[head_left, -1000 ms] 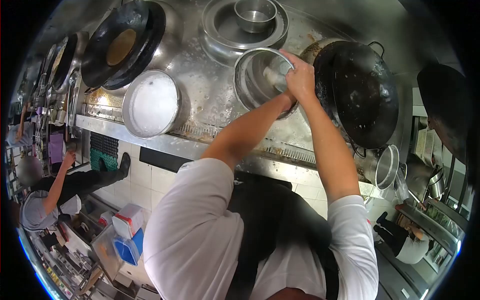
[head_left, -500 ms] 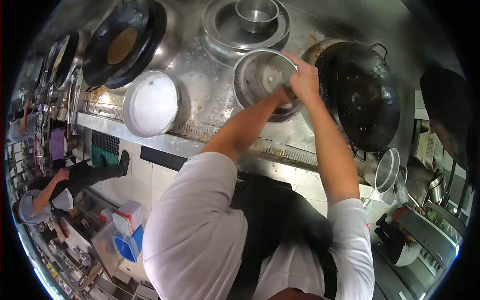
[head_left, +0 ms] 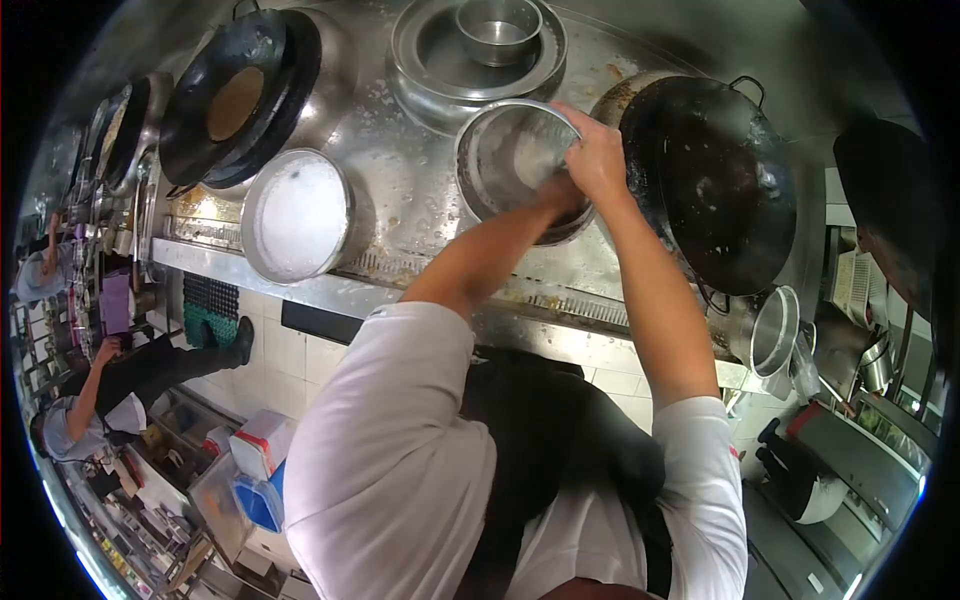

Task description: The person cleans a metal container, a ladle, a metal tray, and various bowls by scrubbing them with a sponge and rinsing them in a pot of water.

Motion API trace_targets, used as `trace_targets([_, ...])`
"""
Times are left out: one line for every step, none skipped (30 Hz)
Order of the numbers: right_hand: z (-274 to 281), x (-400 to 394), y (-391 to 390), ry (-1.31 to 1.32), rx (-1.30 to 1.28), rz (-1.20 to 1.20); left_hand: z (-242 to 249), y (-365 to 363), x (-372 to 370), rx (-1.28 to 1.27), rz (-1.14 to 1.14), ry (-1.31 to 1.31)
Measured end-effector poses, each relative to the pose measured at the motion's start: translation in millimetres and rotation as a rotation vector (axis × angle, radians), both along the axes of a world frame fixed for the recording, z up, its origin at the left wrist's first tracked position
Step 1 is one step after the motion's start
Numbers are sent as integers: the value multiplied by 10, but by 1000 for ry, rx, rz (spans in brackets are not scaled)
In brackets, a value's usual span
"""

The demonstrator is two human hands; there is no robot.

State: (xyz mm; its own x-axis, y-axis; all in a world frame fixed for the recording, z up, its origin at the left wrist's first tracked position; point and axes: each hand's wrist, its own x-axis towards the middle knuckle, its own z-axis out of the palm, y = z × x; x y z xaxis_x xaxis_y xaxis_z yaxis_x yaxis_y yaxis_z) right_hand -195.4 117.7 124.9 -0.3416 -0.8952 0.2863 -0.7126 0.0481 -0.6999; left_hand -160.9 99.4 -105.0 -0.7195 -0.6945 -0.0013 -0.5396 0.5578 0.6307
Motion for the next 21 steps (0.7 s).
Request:
trace_targets([-7,-17,-10,-6,-21,9,-68,16,-72,139,-46,67])
trace_targets([-3,-26,-21,24,-61,24,130,11,-3,136,-96,59])
trace_targets([2,-62,-50,51,-1,6,320,24,73,136,-146,51])
trace_targets([37,-66,-67,71,68,-9,555,88,226,144,-194,38])
trace_targets([54,-75,-95,92,136,-18,771,149,407,152,-236,26])
trace_targets([53,-107,-139,78,144,34,1018,188,831,74,-366,56])
trace_targets([58,-170,-205,66,145,83,1223,122,1299,-10,-499,87])
trace_targets([58,-231,-263,54,144,128,1288,-81,1573,-231,-611,6])
trace_targets([10,-298,-331,66,166,132,1334,-233,1705,-456,-718,-76])
trace_targets([-2,-313,-381,78,189,140,1381,-247,1713,-442,-732,-151])
trace_targets([-9,-325,-411,93,209,149,1431,-260,1700,-431,-743,-226])
trace_targets([-29,-331,-393,128,189,111,1478,-289,1668,-424,-749,-299])
trace_targets([49,-234,-278,161,172,73,1376,-141,1618,-376,-632,-218])
trace_targets([99,-124,-161,192,159,36,1257,111,1524,-323,-515,-137])
trace_targets([52,-46,-59,127,86,-29,1421,313,1339,-133,-301,-34])
trace_targets([-66,18,65,61,19,-93,1564,486,1122,61,-85,70])
trace_targets([-149,84,171,-5,-41,-157,1436,609,901,-17,33,284])
trace_targets([-103,140,224,-10,-122,-126,1305,705,764,-93,158,497])
trace_targets([-45,160,202,36,-26,-74,1272,783,759,-75,230,538])
trace_targets([23,158,148,77,64,-33,1262,864,771,-60,289,575])
trace_targets([83,124,81,118,149,1,1256,915,773,-49,340,613])
